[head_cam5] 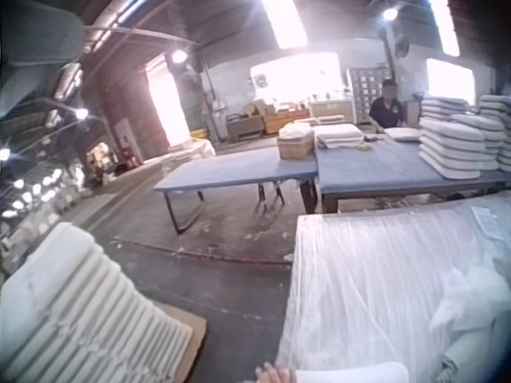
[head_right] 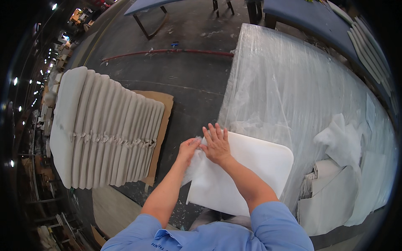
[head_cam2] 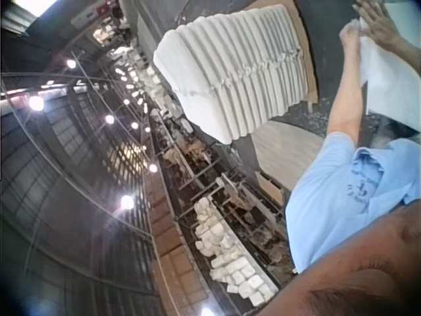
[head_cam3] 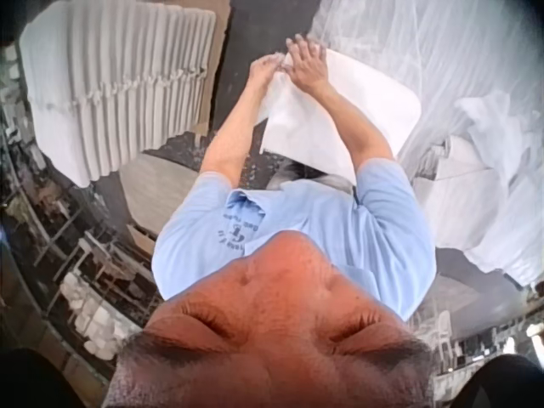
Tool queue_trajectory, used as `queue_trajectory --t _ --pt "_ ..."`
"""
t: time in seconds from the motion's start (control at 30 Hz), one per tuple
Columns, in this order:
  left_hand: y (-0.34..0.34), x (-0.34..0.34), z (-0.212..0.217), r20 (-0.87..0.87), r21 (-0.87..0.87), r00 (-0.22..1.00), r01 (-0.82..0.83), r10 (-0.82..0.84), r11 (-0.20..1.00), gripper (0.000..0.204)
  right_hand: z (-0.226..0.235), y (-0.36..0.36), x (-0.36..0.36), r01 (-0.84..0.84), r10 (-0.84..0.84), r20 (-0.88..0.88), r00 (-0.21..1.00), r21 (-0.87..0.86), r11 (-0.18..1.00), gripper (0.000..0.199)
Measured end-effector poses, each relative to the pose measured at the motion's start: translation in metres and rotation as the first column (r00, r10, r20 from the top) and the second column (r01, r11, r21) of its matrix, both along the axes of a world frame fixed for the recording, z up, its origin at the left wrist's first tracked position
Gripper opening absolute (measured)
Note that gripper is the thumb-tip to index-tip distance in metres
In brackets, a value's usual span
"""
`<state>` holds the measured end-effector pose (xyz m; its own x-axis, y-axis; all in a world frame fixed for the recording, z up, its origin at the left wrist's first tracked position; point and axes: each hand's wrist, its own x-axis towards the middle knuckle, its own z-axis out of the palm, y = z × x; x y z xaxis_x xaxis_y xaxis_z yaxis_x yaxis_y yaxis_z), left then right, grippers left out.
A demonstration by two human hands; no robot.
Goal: The person picks up a white cushion, places a sheet of white foam on a table, and wraps the cushion in the foam. The person folds the foam around the cushion and stacks the wrapped item on a pile. The process is repeated with another cushion.
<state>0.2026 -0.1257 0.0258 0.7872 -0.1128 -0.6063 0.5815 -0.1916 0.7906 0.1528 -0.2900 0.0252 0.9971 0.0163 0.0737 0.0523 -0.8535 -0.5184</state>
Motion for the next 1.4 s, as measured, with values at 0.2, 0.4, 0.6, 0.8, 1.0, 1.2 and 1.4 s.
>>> queue_trajectory --t 0.2,0.4,0.6,0.8,1.0,1.2,1.4 --pt "-0.012 0.035 0.007 0.076 0.120 0.992 0.094 -0.103 0.988 0.032 -0.003 -0.002 -0.002 -0.001 0.003 0.053 0.999 -0.030 1.000 0.073" --pt "0.034 0.035 0.040 -0.112 -0.202 0.991 -0.100 0.079 0.974 0.053 -0.006 -0.002 -0.001 0.012 -0.010 0.033 0.999 -0.046 0.999 0.067" --pt "0.072 -0.008 0.089 -0.086 -0.453 0.992 -0.121 0.092 0.883 0.075 0.003 0.000 0.002 -0.007 0.004 -0.036 0.999 -0.091 0.996 0.057" --pt "0.063 -0.036 0.121 0.083 -0.447 0.990 -0.066 0.115 0.892 0.079 0.048 0.003 -0.018 -0.013 0.021 -0.033 0.999 0.242 0.970 0.059" --pt "0.044 -0.060 0.132 0.185 -0.406 0.979 0.157 -0.087 0.900 0.084 0.098 0.052 -0.098 0.474 0.078 -0.525 0.848 0.815 0.332 0.030" --pt "0.042 -0.095 0.123 0.215 -0.438 0.899 0.438 -0.382 0.785 0.074 0.122 0.046 -0.126 0.473 -0.212 -0.487 0.847 0.873 -0.116 0.022" --pt "0.034 -0.122 0.123 -0.047 -0.408 0.881 0.413 -0.470 0.814 0.026 0.136 0.034 -0.157 0.526 -0.206 -0.532 0.821 0.846 -0.090 0.028"
